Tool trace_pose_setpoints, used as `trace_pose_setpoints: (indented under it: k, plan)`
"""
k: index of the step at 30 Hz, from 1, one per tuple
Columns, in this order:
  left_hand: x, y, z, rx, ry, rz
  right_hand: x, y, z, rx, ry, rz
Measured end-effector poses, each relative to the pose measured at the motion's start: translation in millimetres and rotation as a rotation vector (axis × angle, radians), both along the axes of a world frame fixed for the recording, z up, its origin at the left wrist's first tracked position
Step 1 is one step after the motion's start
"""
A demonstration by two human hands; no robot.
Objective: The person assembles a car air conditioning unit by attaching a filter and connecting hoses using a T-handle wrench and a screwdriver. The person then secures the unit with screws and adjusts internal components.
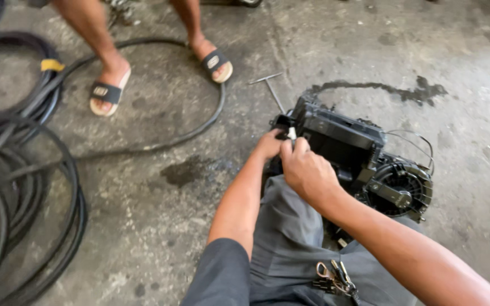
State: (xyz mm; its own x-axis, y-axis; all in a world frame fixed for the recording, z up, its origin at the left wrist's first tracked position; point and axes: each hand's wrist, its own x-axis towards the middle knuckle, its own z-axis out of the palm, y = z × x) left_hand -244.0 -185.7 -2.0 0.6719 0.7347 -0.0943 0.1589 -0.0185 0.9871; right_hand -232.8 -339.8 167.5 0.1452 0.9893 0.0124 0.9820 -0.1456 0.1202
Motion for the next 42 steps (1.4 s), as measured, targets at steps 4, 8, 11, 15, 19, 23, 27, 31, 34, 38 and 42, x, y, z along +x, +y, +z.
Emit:
trace_pose_setpoints:
  k: [4,8,11,15,19,23,27,31,34,38,42]
  plan:
    - [5,-5,-3,-0.195,-0.082,0.034,8,-7,1,0.192,0.089,0.066]
    - [8,-6,-2,-0.69,-0.16,0.047,12,-14,2,0.172,0.053,0.17]
    - [9,-9,-2,-0.802,-0.146,0.087,7,-15,-2,0.106,0.119,-0.053]
    - [12,-15,-2,-0.824,-0.315,0.108,0,-15,-4,0.425,-0.072,0.395]
    - [16,-18,-4,-0.706,-0.247,0.133,1,-14,-3,0.051,0.058,-0.137]
    - [17,-19,-4,-0.699,-0.25,0.142,10,-17,0,0.233,-0.092,0.18]
    - [18,-19,-5,-0.656,-0.197,0.15,15,-12,0,0.109,-0.032,0.001]
    - [19,-19,-5,-0.662,-0.22,0.123,10,-11,-3,0.106,0.037,-0.069]
    - [23,-19,-5,-0.819,-0.299,0.178,5,-16,-3,0.231,-0.001,0.151]
    - [23,-20,-4,-0.612,-0.126,0.173,12,-11,0,-0.04,0.197,-0.231]
    - [20,-22,-5,-0.642,-0.131,0.186,34,-8,-5,-0.05,0.258,-0.186]
